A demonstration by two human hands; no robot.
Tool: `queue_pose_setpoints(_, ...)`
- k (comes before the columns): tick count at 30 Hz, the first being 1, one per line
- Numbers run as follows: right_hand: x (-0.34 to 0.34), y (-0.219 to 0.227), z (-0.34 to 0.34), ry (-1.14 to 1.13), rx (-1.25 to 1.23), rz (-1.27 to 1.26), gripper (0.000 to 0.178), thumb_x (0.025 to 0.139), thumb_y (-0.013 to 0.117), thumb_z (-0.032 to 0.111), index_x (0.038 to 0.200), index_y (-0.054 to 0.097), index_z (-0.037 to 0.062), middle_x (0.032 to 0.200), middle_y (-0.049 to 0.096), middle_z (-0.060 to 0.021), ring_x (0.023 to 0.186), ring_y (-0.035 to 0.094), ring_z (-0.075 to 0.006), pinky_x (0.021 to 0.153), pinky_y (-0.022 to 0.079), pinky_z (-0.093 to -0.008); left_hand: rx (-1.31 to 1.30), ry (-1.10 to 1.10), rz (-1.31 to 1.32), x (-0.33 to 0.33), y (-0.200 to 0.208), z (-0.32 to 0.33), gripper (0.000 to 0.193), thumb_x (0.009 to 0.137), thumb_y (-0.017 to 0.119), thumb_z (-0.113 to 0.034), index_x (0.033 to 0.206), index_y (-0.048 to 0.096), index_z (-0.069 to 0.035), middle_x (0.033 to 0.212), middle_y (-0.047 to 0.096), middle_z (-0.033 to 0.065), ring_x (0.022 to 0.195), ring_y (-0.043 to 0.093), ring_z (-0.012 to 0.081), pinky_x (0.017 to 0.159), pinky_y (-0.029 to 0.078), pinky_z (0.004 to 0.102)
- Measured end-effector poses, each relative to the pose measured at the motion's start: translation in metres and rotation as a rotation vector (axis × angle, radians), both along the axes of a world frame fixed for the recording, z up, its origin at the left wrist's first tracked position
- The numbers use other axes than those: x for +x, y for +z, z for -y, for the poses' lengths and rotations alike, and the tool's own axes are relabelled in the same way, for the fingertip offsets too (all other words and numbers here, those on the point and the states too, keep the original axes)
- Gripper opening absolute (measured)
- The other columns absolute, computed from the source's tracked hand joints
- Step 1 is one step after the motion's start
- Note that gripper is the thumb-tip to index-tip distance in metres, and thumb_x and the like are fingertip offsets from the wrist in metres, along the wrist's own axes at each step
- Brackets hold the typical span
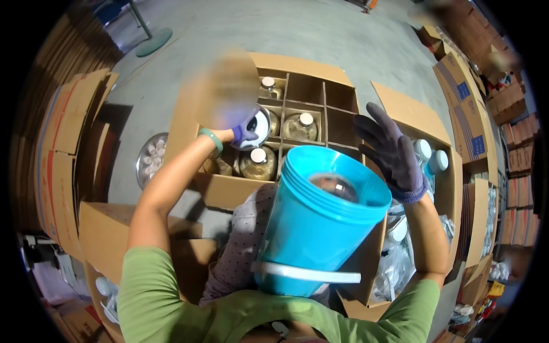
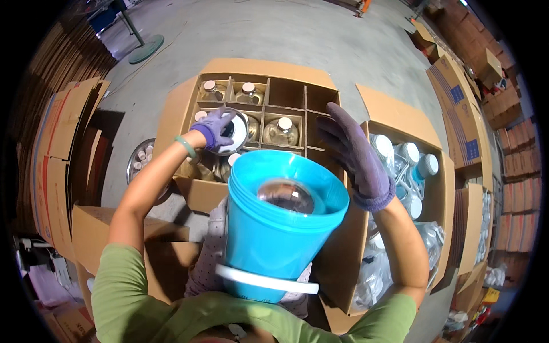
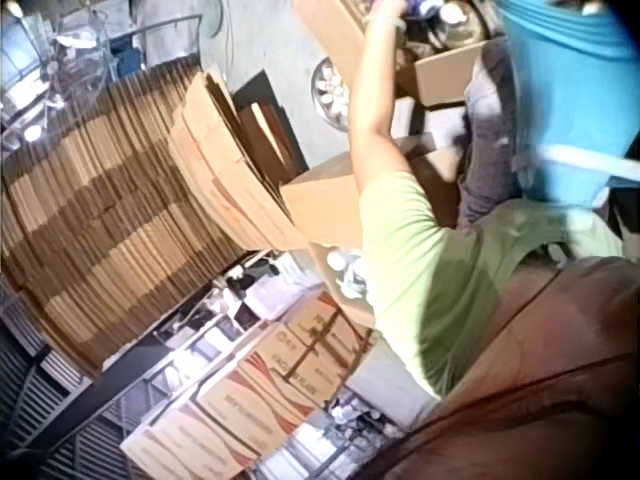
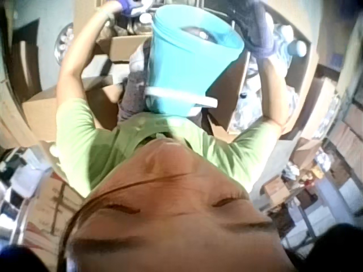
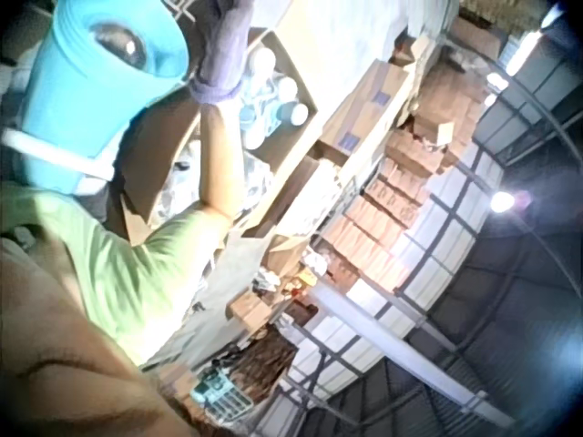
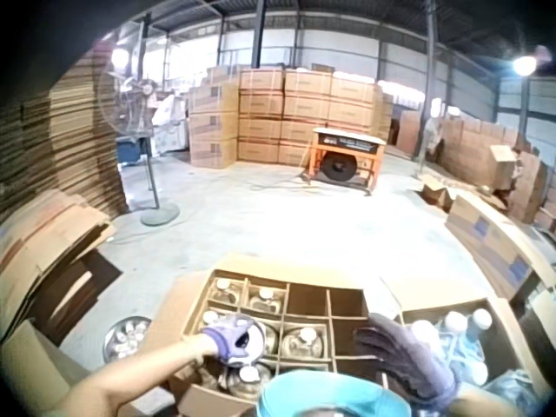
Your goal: The person sits on the floor and assembles plastic containers by inserting a metal bowl into the base and screwing on a lid. They handle multiple containers of different colors, including purple and teal, and place the finished units into a cardboard box.
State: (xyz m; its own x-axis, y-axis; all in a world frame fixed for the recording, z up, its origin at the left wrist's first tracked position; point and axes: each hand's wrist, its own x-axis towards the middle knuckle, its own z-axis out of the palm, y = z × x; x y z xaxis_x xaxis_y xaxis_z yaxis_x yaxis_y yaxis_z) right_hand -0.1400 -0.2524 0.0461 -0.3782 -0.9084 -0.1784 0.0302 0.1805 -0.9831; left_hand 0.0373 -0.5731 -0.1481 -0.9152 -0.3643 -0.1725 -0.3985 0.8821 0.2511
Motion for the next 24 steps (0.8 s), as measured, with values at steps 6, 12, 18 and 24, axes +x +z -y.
queue_pose_setpoints(6,-0.033,-0.036,0.045,0.21,0.015,-0.081,0.052,0.103,0.038,0.04,0.146,0.041,0.0095,0.142,0.049,-0.0149,0.133,0.045,-0.0253,0.11,0.034,-0.0394,-0.005,0.012,-0.015,-0.012,-0.031,0.024,0.075,0.063,0.075,-0.034,0.131,0.055,-0.011,0.133,0.051,0.0244,0.122,0.052,0.0398,0.104,0.043,0.0436)
queue_pose_setpoints(12,-0.041,-0.077,0.106,0.092,-0.271,-0.352,0.065,0.092,0.065,0.029,0.144,0.039,0.0003,0.135,0.053,-0.0169,0.123,0.051,-0.0228,0.102,0.043,-0.0334,0.468,0.042,-0.868,-0.058,0.073,-0.004,0.068,0.068,0.078,-0.035,0.127,0.058,-0.007,0.115,0.065,0.0182,0.106,0.063,0.0325,0.095,0.05,0.0392)
queue_pose_setpoints(18,-0.032,-0.003,0.092,-0.045,-0.428,-0.082,0.061,0.087,0.07,0.02,0.139,0.045,0.0005,0.122,0.062,-0.0131,0.109,0.062,-0.0196,0.091,0.052,-0.0323,-0.112,-0.291,-1.352,-0.047,0.168,-0.064,0.07,0.075,0.078,-0.029,0.135,0.049,-0.006,0.132,0.05,0.0182,0.122,0.051,0.0342,0.105,0.04,0.0427)
queue_pose_setpoints(24,-0.028,0.064,0.015,0.683,-0.327,-0.534,0.084,0.078,0.081,0.034,0.138,0.043,-0.0111,0.131,0.054,-0.0249,0.119,0.057,-0.0314,0.102,0.044,-0.0428,0.737,-0.319,-1.087,-0.017,0.15,-0.089,0.077,0.098,0.036,-0.062,0.14,0.042,0.002,0.138,0.051,0.0182,0.126,0.05,0.0288,0.108,0.037,0.0396)
